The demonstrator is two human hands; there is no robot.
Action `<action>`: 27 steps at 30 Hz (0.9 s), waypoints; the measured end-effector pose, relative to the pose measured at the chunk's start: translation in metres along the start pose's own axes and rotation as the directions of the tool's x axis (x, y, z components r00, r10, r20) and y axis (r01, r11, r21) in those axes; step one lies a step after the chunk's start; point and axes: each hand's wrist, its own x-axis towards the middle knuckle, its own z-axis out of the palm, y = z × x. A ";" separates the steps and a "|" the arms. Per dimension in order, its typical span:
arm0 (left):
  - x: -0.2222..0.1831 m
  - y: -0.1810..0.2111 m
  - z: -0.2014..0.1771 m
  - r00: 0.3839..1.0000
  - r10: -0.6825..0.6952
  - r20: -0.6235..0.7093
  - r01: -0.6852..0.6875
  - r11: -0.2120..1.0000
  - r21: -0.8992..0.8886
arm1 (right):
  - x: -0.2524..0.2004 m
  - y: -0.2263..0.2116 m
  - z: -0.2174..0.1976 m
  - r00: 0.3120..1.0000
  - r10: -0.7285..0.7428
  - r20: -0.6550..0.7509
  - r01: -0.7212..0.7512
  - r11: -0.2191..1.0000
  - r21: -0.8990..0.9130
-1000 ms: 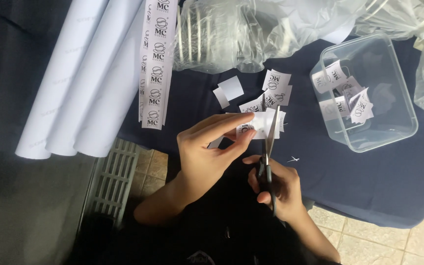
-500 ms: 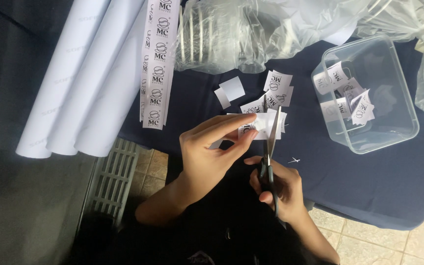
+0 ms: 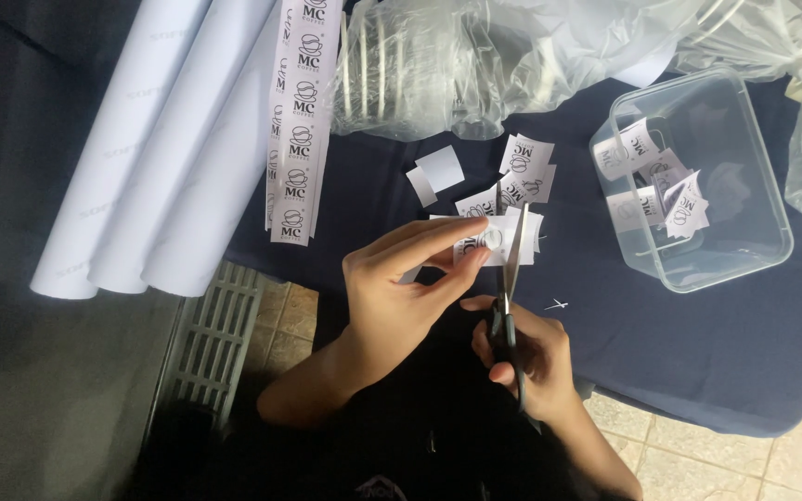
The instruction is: Cutting individual paper labels from a long strip using scissors and placing them into a plastic container
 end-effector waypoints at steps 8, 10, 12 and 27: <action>0.001 0.000 -0.001 1.000 -0.010 -0.003 0.010 1.000 -0.009 | 0.003 -0.006 0.000 1.000 -0.021 0.011 0.022 0.999 -0.044; 0.001 -0.001 -0.001 1.000 -0.017 0.000 0.017 1.000 -0.015 | 0.002 -0.004 -0.001 1.000 -0.015 0.008 0.016 0.999 -0.046; 0.000 -0.001 -0.002 1.000 -0.012 0.019 0.012 1.000 -0.001 | 0.001 -0.002 -0.001 1.000 -0.004 0.017 0.004 1.000 -0.005; 0.000 0.003 -0.001 1.000 -0.012 0.014 0.012 1.000 -0.007 | 0.000 -0.005 0.000 1.000 -0.023 0.003 0.023 0.999 -0.021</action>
